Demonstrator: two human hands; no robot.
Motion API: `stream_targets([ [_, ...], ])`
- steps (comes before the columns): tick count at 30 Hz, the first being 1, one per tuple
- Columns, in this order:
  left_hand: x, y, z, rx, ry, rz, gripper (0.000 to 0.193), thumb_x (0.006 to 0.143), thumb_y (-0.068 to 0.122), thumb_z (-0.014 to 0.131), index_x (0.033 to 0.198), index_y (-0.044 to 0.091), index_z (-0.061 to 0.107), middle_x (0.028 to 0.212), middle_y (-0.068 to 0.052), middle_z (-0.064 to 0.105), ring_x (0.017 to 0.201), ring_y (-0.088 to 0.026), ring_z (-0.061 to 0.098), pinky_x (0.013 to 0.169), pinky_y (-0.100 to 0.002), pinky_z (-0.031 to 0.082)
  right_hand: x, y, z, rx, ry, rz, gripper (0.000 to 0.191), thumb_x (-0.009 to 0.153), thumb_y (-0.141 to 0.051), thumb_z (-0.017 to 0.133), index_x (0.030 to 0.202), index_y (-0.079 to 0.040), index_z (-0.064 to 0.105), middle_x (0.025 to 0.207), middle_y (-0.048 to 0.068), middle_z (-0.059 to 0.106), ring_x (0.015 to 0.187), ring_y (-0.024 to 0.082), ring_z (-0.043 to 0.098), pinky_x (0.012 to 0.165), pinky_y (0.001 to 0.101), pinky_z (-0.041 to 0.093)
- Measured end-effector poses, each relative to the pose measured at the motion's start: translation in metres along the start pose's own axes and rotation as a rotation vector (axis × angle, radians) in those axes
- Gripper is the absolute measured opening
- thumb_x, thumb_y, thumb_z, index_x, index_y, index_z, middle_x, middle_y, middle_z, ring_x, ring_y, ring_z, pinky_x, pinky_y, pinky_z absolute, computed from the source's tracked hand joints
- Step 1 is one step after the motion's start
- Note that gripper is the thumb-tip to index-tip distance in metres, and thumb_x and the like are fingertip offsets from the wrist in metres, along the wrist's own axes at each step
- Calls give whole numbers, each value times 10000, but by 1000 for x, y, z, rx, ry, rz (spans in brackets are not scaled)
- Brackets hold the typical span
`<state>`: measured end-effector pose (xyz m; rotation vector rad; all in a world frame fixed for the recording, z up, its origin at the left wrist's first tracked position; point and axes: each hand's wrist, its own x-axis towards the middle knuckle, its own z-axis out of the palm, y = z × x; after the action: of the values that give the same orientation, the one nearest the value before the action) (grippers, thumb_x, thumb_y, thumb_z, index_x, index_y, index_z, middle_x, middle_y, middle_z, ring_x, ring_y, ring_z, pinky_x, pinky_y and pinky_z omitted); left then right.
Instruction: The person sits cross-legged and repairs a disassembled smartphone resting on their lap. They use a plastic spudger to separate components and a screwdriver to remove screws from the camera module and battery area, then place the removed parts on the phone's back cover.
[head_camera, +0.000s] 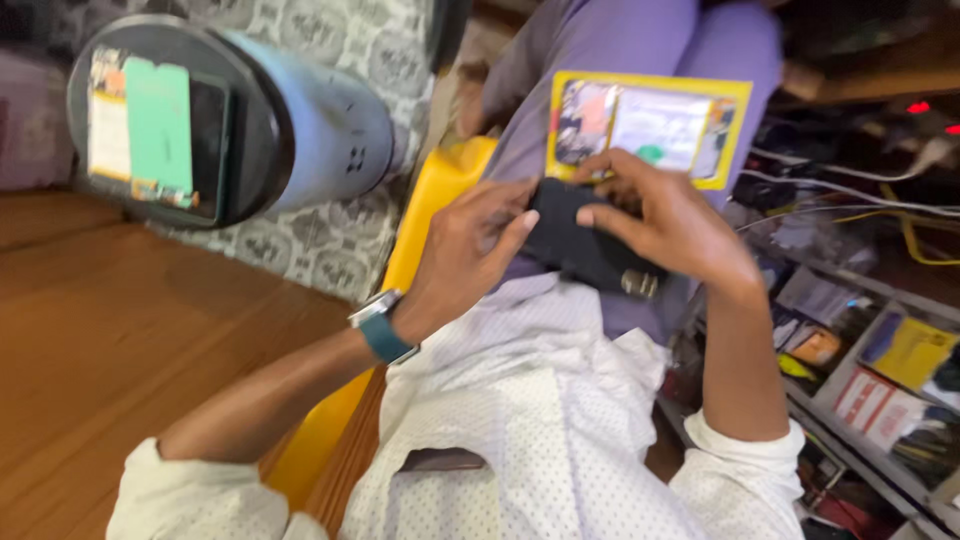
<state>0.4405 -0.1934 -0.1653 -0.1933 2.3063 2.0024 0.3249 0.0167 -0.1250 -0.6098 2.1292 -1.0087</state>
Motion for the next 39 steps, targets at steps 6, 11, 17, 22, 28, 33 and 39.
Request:
stream_targets([
  [6,-10,-11,-3,31,62,68,403,946,-37,703,1339,9,621,1133,-112,640,969,-179,723,885,-254,630,-15,-8,38,-412,306,-224,320,921,-127,803,1215,-35,718,1101,147,730,1007,323,699,876,429,545],
  [11,-2,-12,-7,121,62,112,422,917,-54,715,1326,14,633,1117,-114,652,909,-185,710,811,-289,600,-48,-7,56,-677,451,-252,596,806,-213,875,1333,-41,656,1353,181,613,1233,373,581,1015,494,467],
  [17,-7,-8,0,191,34,121,404,942,-26,728,1334,22,641,1108,-120,631,917,-205,722,819,-309,594,-84,21,64,-612,534,-52,905,743,-201,935,1498,24,489,1524,244,471,1384,421,445,1164,536,409],
  [22,-17,-5,7,349,-75,189,521,936,22,755,1407,-38,541,1209,-171,563,974,-273,690,864,-352,578,-100,52,69,-530,539,-98,870,744,-111,950,1480,1,501,1507,213,505,1381,400,480,1176,503,440],
  [28,-12,-3,2,369,-214,113,731,876,47,811,1487,-35,419,1263,-184,504,994,-276,678,870,-359,592,-99,59,71,-378,619,-97,786,932,-109,930,1526,38,436,1589,218,418,1502,371,462,1243,452,476],
  [33,-7,0,-1,372,-210,170,840,824,39,828,1519,-25,359,1314,-200,467,1077,-312,653,925,-377,591,-97,55,83,-346,763,-51,841,830,-169,986,1471,26,477,1486,228,439,1357,408,518,1096,447,517],
  [39,-12,-2,0,353,-221,140,791,869,-7,797,1536,-8,369,1310,-191,475,1069,-299,688,916,-368,594,-103,58,108,-222,897,103,394,1063,-69,814,1384,29,608,1389,170,464,1216,273,596,1033,354,573],
])
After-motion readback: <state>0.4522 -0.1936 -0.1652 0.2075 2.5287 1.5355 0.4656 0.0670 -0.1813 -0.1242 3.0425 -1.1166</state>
